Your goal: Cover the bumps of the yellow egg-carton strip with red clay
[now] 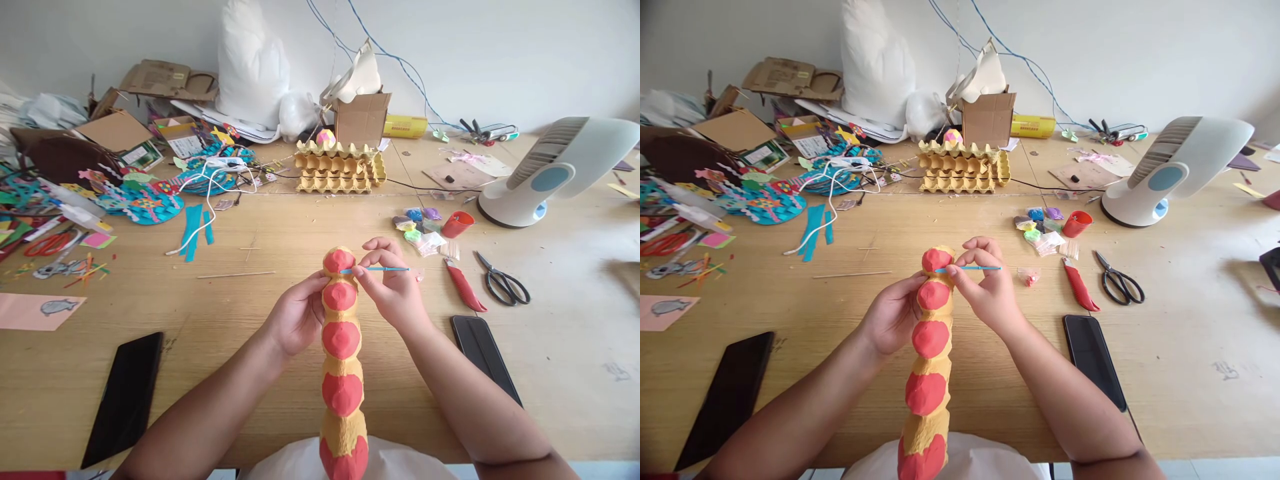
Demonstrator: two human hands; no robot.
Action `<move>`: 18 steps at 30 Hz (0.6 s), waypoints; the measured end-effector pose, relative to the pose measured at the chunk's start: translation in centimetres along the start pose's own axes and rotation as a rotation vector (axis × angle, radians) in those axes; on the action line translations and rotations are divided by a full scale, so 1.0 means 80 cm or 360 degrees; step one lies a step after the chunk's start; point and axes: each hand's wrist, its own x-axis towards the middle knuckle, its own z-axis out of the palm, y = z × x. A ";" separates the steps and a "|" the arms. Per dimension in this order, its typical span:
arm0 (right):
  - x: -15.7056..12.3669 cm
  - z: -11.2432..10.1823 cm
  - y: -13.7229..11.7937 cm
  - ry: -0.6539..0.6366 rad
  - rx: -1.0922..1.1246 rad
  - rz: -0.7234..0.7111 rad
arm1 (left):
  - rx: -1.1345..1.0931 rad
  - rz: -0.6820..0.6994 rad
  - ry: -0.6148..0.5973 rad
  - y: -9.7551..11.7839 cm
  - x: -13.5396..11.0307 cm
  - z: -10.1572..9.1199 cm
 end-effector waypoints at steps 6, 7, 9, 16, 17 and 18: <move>0.001 -0.001 -0.002 0.0016 -0.0075 -0.0080 | 0.0005 -0.0016 -0.0031 0.001 0.000 0.000; 0.001 -0.001 -0.003 0.0022 -0.0099 -0.0099 | -0.0002 -0.0018 -0.0033 0.001 0.000 0.001; 0.000 -0.002 -0.003 0.0035 -0.0154 -0.0132 | -0.0007 -0.0020 -0.0040 0.001 -0.001 0.003; -0.005 -0.005 -0.009 0.0101 -0.0272 -0.0292 | 0.0047 0.0047 0.0011 0.001 -0.002 0.006; -0.005 -0.006 -0.010 0.0108 -0.0236 -0.0312 | 0.0062 0.0057 0.0020 0.001 -0.002 0.005; -0.006 -0.007 -0.011 0.0117 -0.0196 -0.0321 | 0.0080 0.0064 0.0027 0.000 -0.002 0.004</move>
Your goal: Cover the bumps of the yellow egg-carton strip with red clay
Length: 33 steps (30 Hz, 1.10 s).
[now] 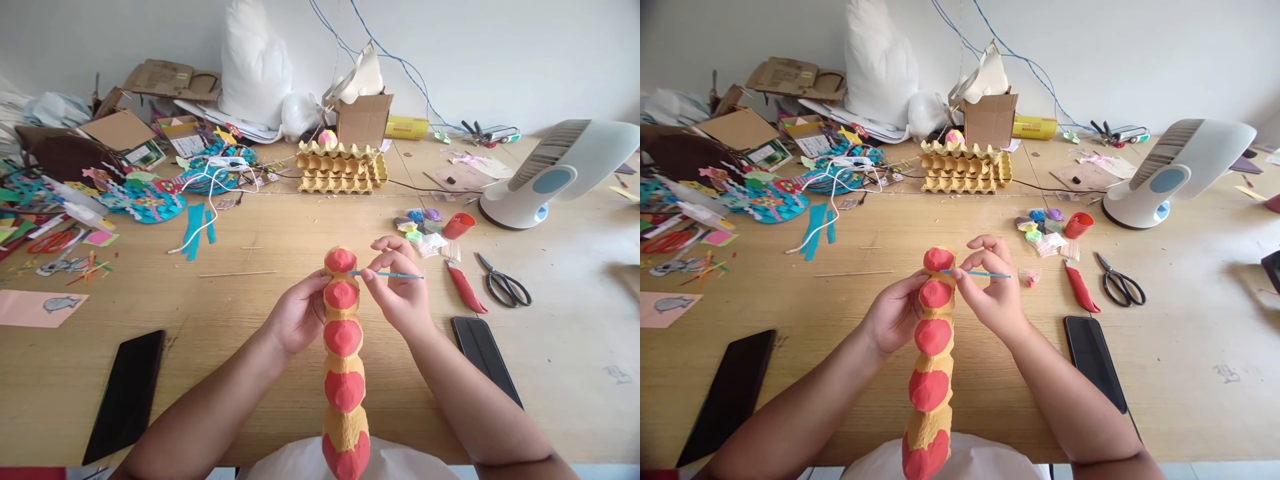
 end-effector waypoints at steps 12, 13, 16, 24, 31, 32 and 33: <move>0.001 0.002 0.005 -0.0040 -0.0057 -0.0008 | 0.0022 0.0030 -0.0092 -0.006 0.005 -0.006; 0.001 0.002 0.005 -0.0027 -0.0071 -0.0011 | 0.0035 0.0032 -0.0094 -0.007 0.006 -0.006; 0.002 0.001 0.006 0.0002 -0.0122 -0.0046 | 0.0062 0.0043 -0.0084 -0.008 0.007 -0.006; 0.002 0.001 0.007 0.0018 -0.0248 -0.0169 | 0.0084 0.0058 -0.0103 -0.006 0.006 -0.004; 0.003 0.000 0.001 0.0047 -0.0403 -0.0324 | 0.0141 0.0061 -0.0115 -0.004 0.007 -0.006; 0.003 -0.001 0.000 0.0049 -0.0421 -0.0340 | 0.0151 0.0062 -0.0115 -0.004 0.007 -0.006; 0.004 -0.001 -0.001 0.0050 -0.0439 -0.0354 | 0.0159 0.0063 -0.0114 -0.004 0.007 -0.006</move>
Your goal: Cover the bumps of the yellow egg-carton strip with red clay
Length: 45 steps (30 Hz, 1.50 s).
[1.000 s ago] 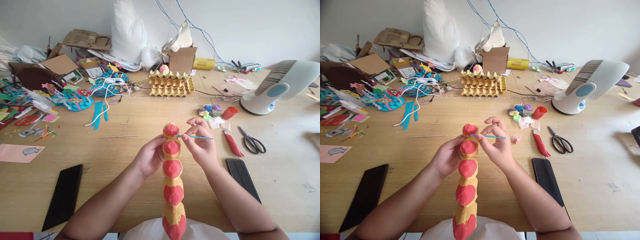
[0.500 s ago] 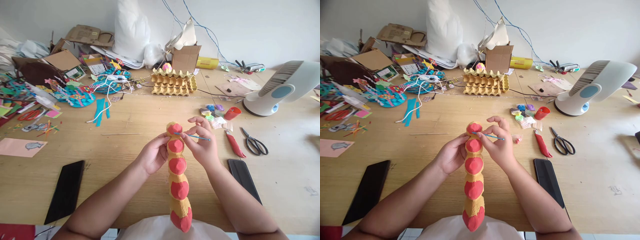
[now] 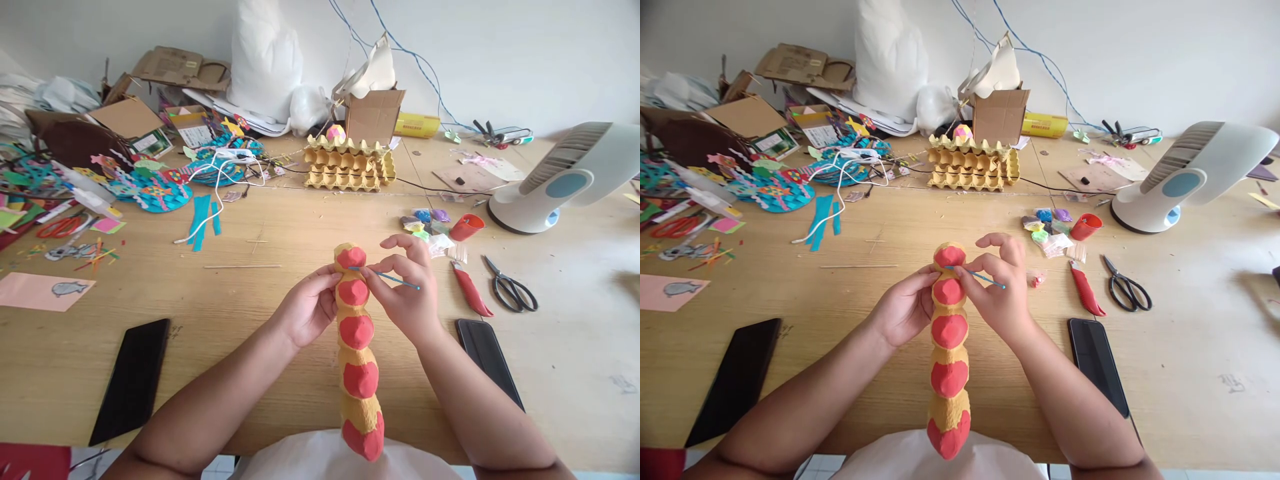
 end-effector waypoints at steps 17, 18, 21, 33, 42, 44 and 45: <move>0.002 -0.003 0.010 -0.0088 0.0530 0.0417 | -0.0047 0.0022 0.0034 0.004 -0.004 0.004; 0.002 -0.003 0.010 -0.0107 0.0511 0.0389 | -0.0048 0.0024 0.0045 0.004 -0.004 0.004; 0.003 -0.002 0.009 -0.0141 0.0417 0.0268 | -0.0047 0.0016 0.0051 0.004 -0.004 0.005; 0.005 -0.010 0.000 -0.0106 0.0083 0.0032 | 0.0024 0.0039 0.0010 0.003 -0.004 0.004; 0.002 -0.007 -0.001 -0.0098 0.0148 0.0124 | 0.0068 0.0085 0.0068 0.003 -0.003 0.002; 0.002 -0.007 0.000 -0.0092 0.0165 0.0153 | 0.0073 0.0089 0.0070 0.004 -0.002 0.001; 0.003 -0.006 0.001 -0.0096 0.0169 0.0161 | 0.0074 0.0092 0.0071 0.004 -0.002 0.001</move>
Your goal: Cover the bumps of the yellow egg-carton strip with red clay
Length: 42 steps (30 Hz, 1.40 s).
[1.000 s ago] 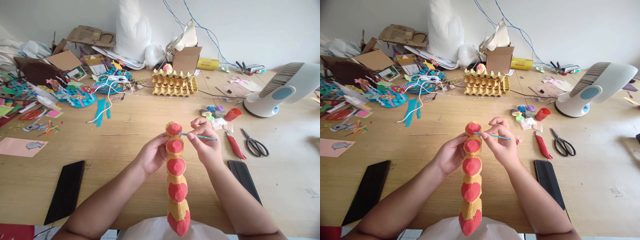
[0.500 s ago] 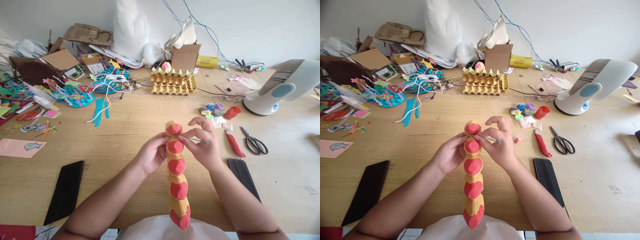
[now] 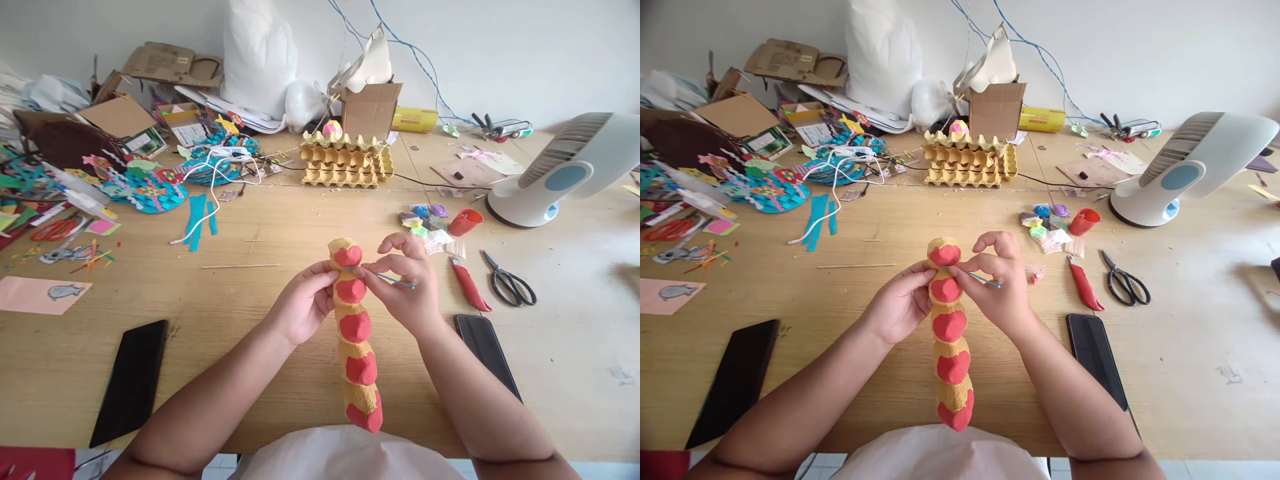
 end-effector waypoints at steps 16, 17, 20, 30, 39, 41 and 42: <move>0.005 0.003 0.006 -0.0209 0.0472 0.0080 | -0.0065 -0.0073 0.0042 0.000 -0.003 0.004; 0.004 0.004 0.006 -0.0199 0.0491 0.0062 | -0.0067 -0.0074 0.0033 -0.001 -0.003 0.003; 0.003 0.008 0.007 -0.0170 0.0552 0.0058 | -0.0073 -0.0072 0.0004 -0.002 -0.003 0.002; 0.001 0.009 0.004 -0.0103 0.0538 0.0130 | -0.0084 -0.0089 -0.0044 -0.002 -0.003 0.003; 0.000 0.014 0.003 -0.0016 0.0590 0.0113 | -0.0067 -0.0110 -0.0026 -0.002 -0.002 0.003; 0.000 0.015 0.003 0.0001 0.0605 0.0125 | -0.0048 -0.0110 -0.0023 -0.002 -0.002 0.002; -0.001 0.016 0.002 0.0006 0.0609 0.0139 | -0.0039 -0.0110 -0.0022 -0.003 -0.001 0.002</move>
